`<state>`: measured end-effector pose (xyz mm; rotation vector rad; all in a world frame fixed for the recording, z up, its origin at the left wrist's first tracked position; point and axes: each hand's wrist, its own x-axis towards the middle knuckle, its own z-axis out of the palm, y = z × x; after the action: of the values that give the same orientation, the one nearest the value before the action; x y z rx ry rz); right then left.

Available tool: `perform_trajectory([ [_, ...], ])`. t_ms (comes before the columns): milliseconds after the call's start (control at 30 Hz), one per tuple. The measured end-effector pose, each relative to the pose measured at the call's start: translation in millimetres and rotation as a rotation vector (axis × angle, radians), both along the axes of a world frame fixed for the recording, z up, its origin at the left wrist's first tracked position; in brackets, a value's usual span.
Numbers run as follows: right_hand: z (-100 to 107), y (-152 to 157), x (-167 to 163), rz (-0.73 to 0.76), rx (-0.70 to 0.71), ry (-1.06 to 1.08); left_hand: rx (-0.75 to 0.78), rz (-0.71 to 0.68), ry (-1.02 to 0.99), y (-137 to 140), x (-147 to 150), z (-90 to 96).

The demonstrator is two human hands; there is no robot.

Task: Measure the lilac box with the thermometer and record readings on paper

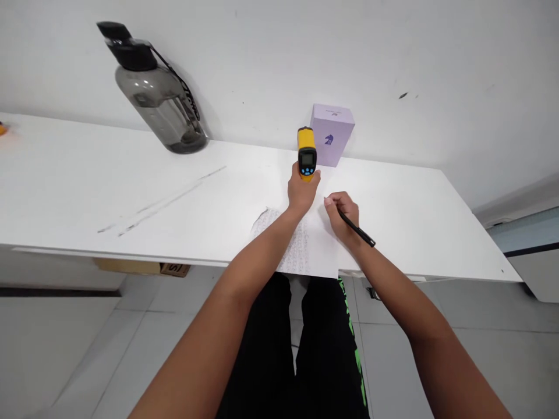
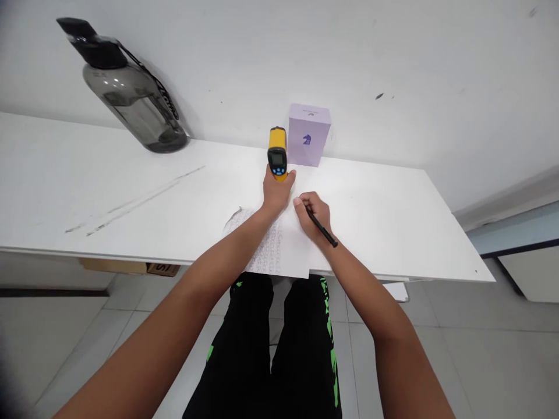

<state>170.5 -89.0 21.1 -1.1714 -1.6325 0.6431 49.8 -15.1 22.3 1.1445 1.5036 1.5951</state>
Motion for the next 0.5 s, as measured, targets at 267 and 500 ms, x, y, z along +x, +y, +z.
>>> perform_trajectory([
  [267,4,9,-6,0.173,-0.251,-0.127,0.035,-0.025,0.07,1,-4,-2.3],
  [500,2,11,-7,0.134,-0.274,-0.105,0.007,-0.039,0.09,-2,-4,3.2],
])
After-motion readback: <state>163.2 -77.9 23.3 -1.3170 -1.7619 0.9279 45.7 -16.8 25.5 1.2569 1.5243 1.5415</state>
